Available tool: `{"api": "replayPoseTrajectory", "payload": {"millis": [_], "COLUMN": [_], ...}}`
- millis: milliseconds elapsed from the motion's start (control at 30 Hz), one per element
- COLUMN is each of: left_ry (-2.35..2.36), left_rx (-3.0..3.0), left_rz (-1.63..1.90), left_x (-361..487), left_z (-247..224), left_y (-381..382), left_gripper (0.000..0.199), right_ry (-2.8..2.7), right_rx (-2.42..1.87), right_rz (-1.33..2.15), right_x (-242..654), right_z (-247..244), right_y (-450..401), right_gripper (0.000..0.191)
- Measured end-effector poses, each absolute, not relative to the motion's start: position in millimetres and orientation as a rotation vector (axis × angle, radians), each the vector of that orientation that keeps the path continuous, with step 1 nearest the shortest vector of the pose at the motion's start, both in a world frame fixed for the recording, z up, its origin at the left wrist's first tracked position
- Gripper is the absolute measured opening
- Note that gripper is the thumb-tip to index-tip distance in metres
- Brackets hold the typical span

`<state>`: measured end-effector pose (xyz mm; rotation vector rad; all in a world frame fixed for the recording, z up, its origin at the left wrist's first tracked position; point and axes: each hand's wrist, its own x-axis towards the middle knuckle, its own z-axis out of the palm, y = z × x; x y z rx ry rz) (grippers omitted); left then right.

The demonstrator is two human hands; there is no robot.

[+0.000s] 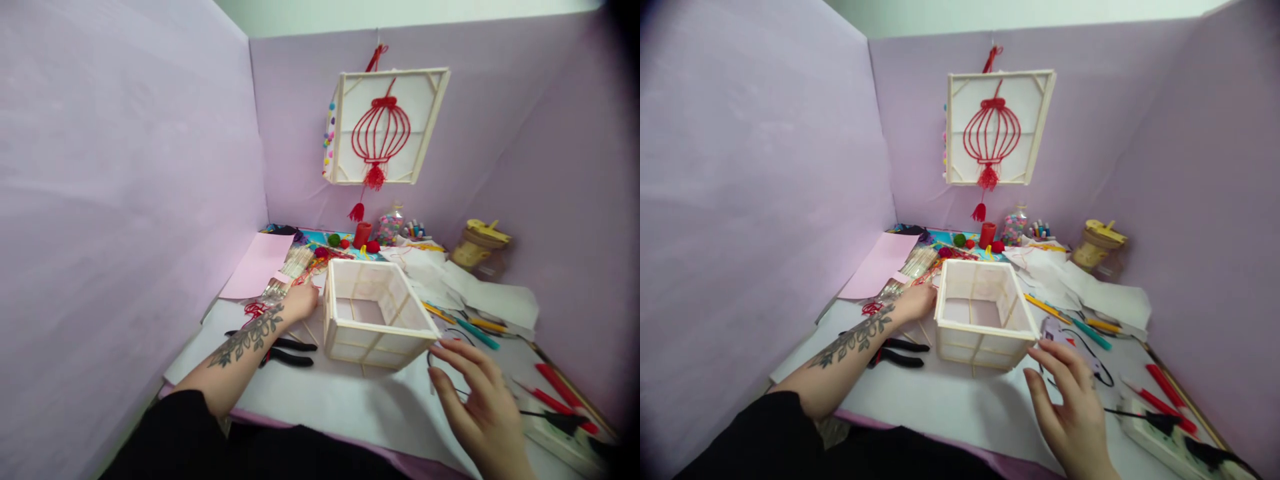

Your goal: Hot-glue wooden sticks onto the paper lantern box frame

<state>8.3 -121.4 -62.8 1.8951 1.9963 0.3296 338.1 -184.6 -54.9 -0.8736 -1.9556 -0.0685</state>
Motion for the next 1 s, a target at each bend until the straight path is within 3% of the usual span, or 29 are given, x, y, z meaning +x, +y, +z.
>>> {"api": "replayPoseTrajectory", "payload": {"millis": [267,400,533,1000], "left_ry": [1.856,1.696,1.592,1.377], "left_rx": [1.579,1.524,1.551,2.026], "left_rz": [0.807,1.082,1.324,1.062], "left_x": [-15.2,-1.5,15.9,32.1], "left_z": [-42.3,-31.6,-14.1,15.2], "left_y": [-139.0,-147.8,-161.9,-120.3], "left_gripper": [0.031,0.044,0.046,0.034], "right_ry": [-1.929,-1.983,-2.051,-1.994], "right_rx": [-0.923,-0.938,-0.977,-0.933], "right_rz": [-0.125,-0.073,0.020,0.136], "right_x": [343.8,332.5,326.4,330.7], "right_z": [-57.1,-47.9,-46.6,-44.2], "right_y": [-186.3,-170.1,-153.9,-143.8], "right_gripper": [0.021,0.031,0.029,0.020]}}
